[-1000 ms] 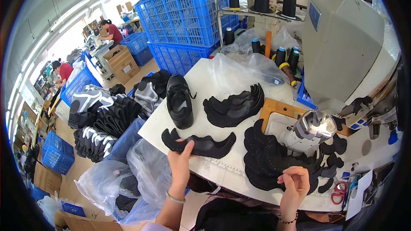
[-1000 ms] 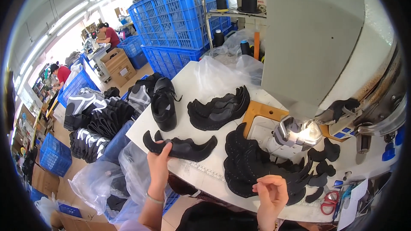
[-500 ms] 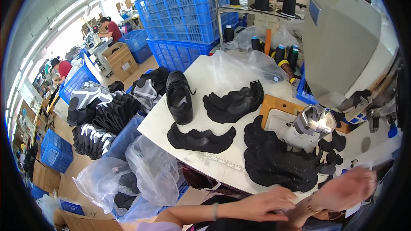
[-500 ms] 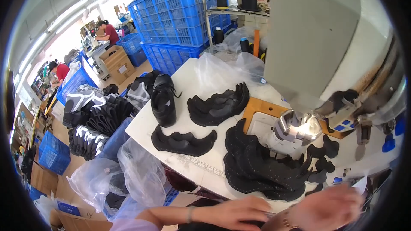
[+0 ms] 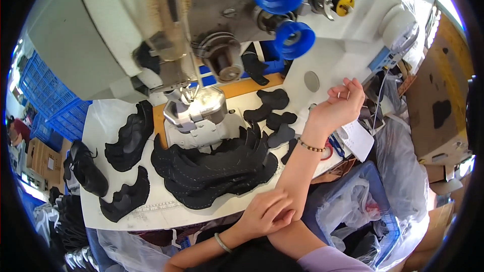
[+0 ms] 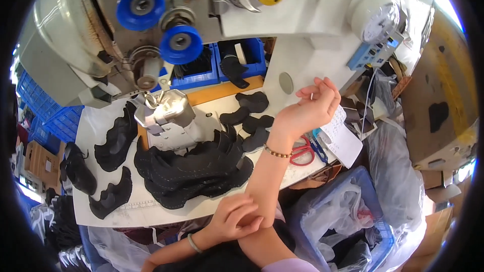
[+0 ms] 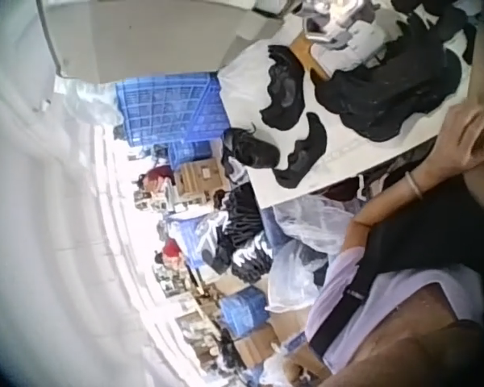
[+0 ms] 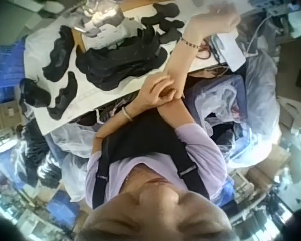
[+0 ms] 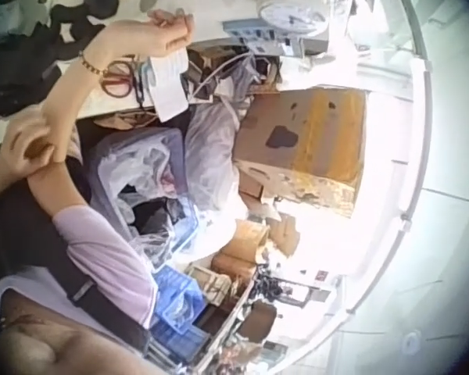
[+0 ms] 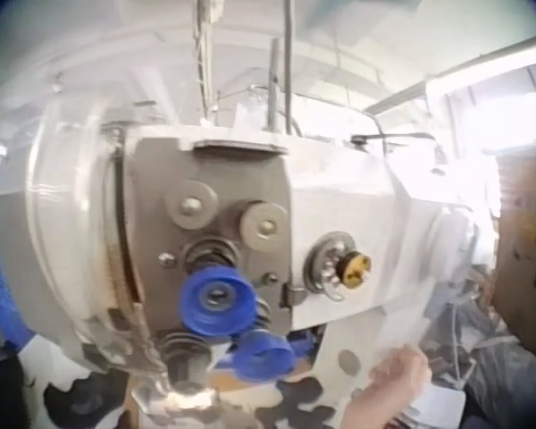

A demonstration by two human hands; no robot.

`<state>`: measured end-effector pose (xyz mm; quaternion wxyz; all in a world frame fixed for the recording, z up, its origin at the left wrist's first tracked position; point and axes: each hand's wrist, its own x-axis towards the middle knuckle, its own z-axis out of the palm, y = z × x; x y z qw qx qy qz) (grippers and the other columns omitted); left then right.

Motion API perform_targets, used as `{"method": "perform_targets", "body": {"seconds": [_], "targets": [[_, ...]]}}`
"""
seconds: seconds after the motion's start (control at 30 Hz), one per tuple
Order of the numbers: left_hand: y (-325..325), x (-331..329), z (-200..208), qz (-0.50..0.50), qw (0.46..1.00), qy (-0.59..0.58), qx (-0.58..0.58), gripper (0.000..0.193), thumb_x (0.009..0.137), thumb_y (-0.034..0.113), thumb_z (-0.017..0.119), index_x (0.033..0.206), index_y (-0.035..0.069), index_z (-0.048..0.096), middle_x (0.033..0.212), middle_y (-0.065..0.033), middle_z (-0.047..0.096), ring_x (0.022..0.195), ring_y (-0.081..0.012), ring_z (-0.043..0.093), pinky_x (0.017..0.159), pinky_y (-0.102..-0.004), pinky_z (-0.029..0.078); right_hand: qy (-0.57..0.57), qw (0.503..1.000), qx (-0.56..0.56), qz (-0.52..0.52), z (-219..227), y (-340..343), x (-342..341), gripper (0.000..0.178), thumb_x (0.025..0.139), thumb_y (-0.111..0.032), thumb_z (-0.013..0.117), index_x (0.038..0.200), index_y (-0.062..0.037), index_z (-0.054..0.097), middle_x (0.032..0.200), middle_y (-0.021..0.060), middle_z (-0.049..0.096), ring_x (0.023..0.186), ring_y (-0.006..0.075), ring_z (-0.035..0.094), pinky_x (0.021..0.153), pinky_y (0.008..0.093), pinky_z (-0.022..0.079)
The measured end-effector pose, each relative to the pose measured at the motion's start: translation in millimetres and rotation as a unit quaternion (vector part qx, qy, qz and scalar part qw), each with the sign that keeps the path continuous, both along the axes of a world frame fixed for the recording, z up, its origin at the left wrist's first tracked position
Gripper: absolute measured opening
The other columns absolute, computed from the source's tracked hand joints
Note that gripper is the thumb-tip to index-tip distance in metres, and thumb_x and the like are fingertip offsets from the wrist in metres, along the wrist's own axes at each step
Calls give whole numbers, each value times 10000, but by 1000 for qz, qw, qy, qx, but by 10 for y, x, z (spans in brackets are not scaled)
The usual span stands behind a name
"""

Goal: Stitch together black leather shoe components using an industrial sewing machine.

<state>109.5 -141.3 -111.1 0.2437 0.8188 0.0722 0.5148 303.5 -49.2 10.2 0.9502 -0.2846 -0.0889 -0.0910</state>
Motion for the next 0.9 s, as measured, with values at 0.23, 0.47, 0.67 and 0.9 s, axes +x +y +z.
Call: {"method": "perform_targets", "body": {"seconds": [0.23,0.47,0.67,0.9], "targets": [[-146,-83,1,-63,996,63,21,165,613,61,691,733,60,578,675,-42,525,520,-200,504,481,-303,430,0,1000,-2,31,-60,36,14,201,799,-87,509,955,31,555,775,82,572,512,112,467,444,205,354],[-137,-18,150,32,998,62,7,378,691,138,710,1033,29,590,1092,-139,571,929,-275,597,665,-368,461,-16,1000,-1,16,-56,103,16,163,848,-140,475,876,-4,561,716,45,563,511,83,452,447,200,345],[-286,-39,-159,0,995,69,66,231,739,117,694,921,17,592,905,-67,546,771,-199,568,627,-303,469,-21,999,39,16,-205,-114,283,206,842,-129,548,952,41,585,841,77,604,601,99,466,548,191,362],[-230,-37,-16,43,998,32,13,400,824,191,591,1163,8,484,1045,-169,513,870,-307,541,748,-395,460,-39,999,12,30,-83,-288,444,216,819,-193,497,842,-7,604,756,86,593,577,158,497,527,270,381]]}}
